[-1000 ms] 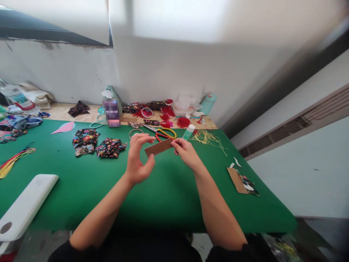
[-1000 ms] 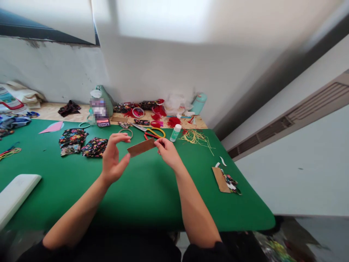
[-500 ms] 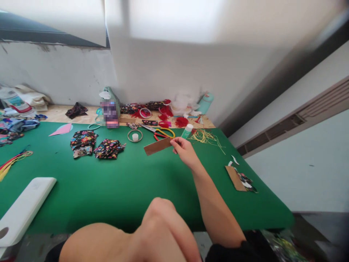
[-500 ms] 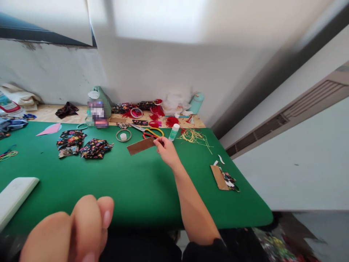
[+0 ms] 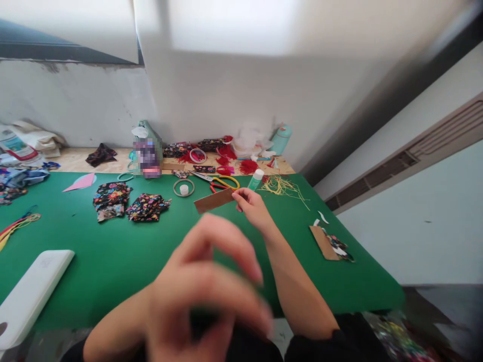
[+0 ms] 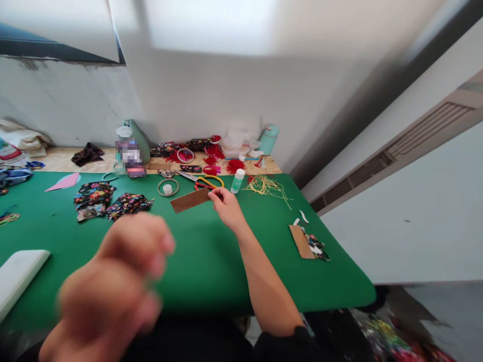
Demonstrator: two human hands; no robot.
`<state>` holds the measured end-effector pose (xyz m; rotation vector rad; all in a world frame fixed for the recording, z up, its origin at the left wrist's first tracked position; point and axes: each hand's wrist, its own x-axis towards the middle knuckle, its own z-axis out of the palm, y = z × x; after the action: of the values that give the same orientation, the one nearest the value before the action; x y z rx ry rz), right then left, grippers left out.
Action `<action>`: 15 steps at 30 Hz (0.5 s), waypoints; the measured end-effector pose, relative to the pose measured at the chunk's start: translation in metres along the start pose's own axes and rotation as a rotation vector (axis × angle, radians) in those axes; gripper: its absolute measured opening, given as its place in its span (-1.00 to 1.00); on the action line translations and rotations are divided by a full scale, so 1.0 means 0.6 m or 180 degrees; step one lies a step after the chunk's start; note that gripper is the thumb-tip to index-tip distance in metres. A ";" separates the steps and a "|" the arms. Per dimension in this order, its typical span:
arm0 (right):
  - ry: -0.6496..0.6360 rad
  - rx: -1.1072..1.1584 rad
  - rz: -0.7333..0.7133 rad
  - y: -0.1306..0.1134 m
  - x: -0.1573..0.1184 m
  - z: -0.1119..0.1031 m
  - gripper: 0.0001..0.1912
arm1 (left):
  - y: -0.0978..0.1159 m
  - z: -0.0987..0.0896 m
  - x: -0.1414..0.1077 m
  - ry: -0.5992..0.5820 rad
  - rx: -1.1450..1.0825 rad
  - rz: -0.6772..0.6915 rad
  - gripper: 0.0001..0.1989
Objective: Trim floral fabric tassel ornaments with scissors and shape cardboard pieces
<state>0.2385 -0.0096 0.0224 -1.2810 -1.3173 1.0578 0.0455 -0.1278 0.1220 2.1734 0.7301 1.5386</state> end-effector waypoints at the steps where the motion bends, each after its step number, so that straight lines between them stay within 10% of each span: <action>1: -0.0015 -0.0012 -0.0023 -0.002 -0.001 0.000 -0.70 | -0.029 0.012 0.017 -0.0189 -0.0075 0.0312 -0.77; 8: -0.0124 -0.0072 -0.0079 -0.002 -0.004 0.004 -0.73 | -0.240 0.081 0.023 -0.0629 0.1174 -0.0817 -0.70; 15: -0.0192 -0.0047 -0.0075 -0.005 -0.006 0.009 -0.73 | -0.250 0.079 0.000 -0.0514 -0.0001 -0.1702 -0.73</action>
<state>0.2326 -0.0130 0.0246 -1.2501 -1.3847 1.0795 0.0611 -0.0089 0.0198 1.8626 1.1371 1.0754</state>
